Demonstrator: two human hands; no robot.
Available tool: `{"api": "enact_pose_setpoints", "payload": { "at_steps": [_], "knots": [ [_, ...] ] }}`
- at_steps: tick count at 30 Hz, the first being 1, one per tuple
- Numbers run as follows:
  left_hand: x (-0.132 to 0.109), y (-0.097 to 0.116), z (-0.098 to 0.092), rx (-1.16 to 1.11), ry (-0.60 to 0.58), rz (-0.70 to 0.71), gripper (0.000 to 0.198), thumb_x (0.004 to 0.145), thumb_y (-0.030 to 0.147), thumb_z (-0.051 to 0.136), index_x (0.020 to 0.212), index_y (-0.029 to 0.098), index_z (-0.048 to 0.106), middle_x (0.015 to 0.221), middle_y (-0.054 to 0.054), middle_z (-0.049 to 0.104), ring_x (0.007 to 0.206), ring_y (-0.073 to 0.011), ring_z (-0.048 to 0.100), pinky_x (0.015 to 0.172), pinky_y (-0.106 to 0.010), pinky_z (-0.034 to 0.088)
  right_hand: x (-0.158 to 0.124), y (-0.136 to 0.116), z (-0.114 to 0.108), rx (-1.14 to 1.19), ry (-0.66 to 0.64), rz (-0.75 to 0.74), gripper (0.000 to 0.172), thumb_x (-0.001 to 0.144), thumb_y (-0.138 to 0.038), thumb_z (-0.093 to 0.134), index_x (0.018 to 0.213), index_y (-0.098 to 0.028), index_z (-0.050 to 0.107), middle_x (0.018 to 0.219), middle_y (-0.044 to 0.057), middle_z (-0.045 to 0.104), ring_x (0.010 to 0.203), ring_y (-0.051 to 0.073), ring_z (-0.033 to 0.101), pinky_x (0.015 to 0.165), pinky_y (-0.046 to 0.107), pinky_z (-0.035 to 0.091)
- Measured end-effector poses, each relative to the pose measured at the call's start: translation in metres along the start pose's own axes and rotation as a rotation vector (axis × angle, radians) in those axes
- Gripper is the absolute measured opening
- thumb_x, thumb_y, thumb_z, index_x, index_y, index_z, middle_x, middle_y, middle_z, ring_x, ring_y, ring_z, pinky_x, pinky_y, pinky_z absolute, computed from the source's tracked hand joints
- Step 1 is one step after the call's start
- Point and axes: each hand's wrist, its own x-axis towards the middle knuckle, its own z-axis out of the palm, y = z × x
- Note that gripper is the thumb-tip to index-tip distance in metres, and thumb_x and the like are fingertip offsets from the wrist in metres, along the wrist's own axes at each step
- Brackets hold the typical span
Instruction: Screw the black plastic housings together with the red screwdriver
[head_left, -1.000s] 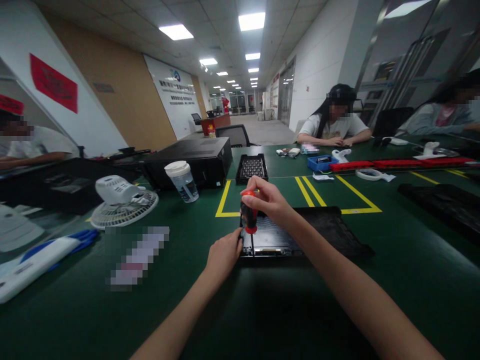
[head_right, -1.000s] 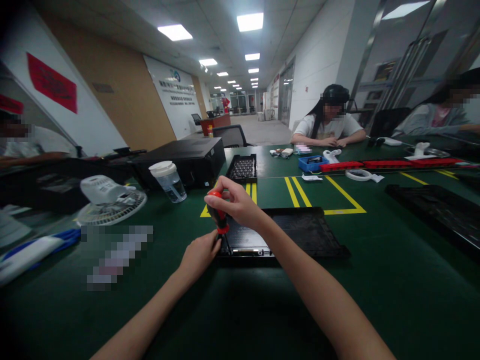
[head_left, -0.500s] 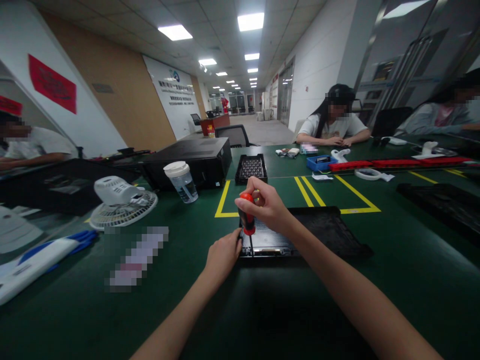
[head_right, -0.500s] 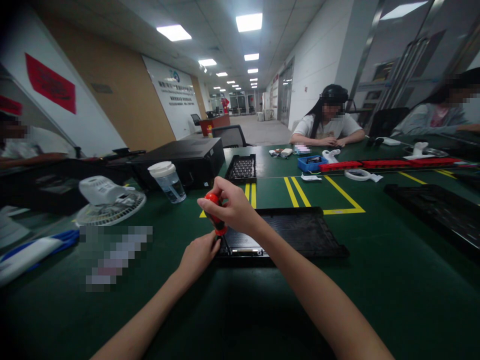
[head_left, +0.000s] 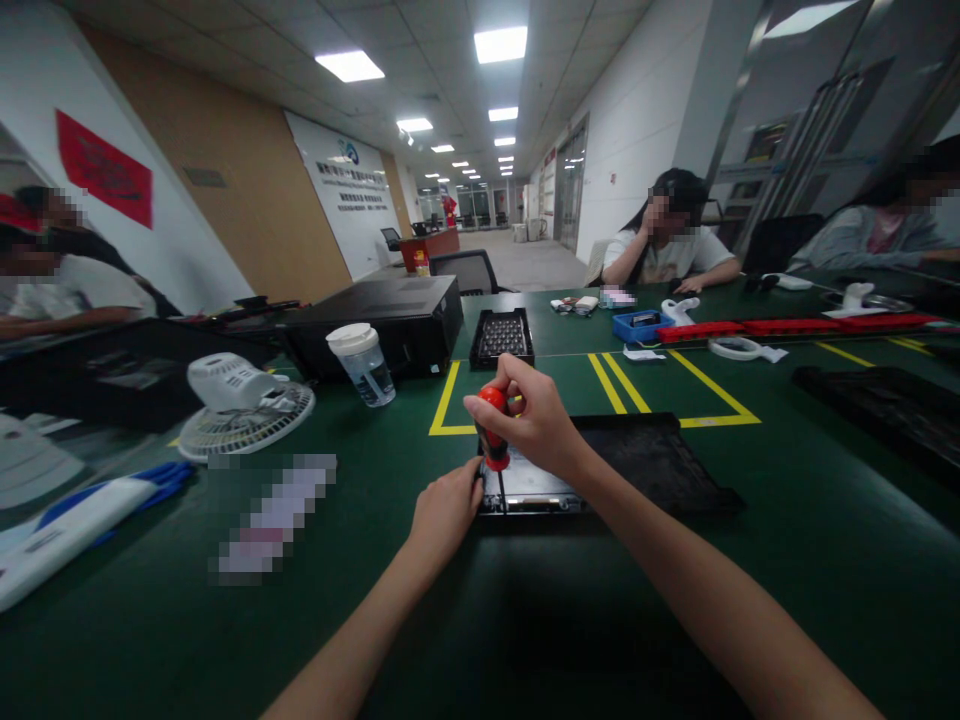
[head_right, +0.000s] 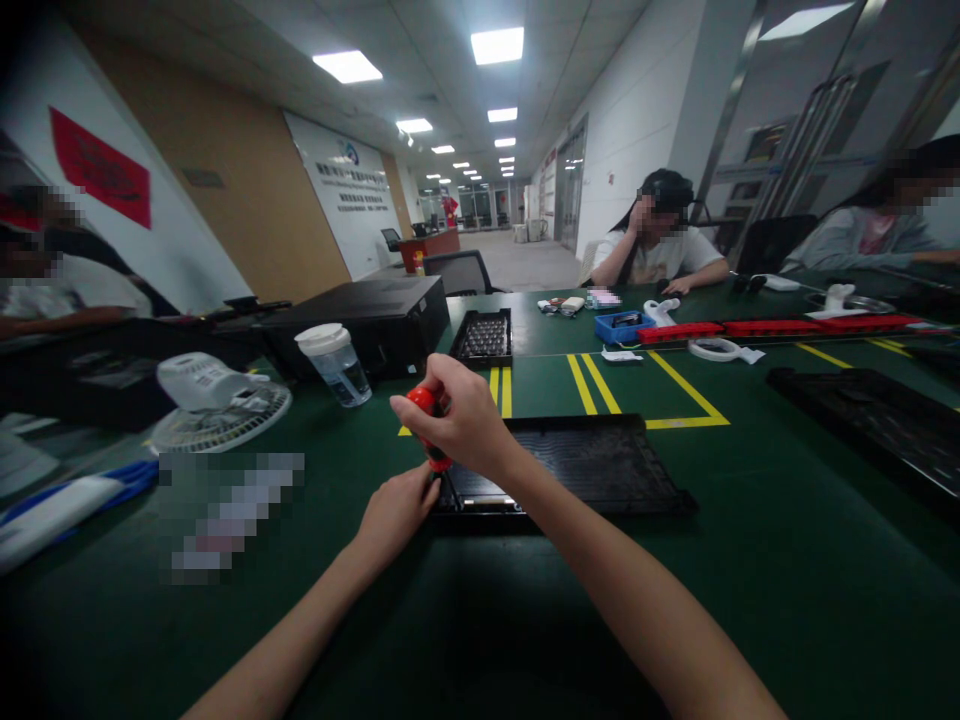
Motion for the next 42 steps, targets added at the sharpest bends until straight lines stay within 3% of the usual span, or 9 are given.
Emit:
{"api": "enact_pose_setpoints", "payload": {
  "at_steps": [22, 42],
  "knots": [
    [0.0, 0.0, -0.002, -0.001, -0.021, -0.001, 0.033, 0.088, 0.03, 0.032, 0.119, 0.027, 0.042, 0.104, -0.004, 0.063, 0.087, -0.0173, 0.061, 0.07, -0.025, 0.044, -0.002, -0.006, 0.004, -0.272, 0.227, -0.093, 0.03, 0.076, -0.029, 0.054, 0.06, -0.019, 0.03, 0.058, -0.004, 0.034, 0.052, 0.009, 0.032, 0.05, 0.022, 0.028],
    [0.0, -0.002, 0.001, 0.006, -0.017, 0.016, 0.034, 0.088, 0.031, 0.031, 0.12, 0.027, 0.041, 0.105, -0.004, 0.062, 0.088, -0.0188, 0.061, 0.07, -0.028, 0.044, -0.008, -0.007, 0.013, -0.5, 0.346, -0.105, 0.031, 0.08, -0.036, 0.05, 0.063, -0.02, 0.029, 0.062, -0.001, 0.035, 0.058, 0.012, 0.034, 0.055, 0.026, 0.03]
  ]
}}
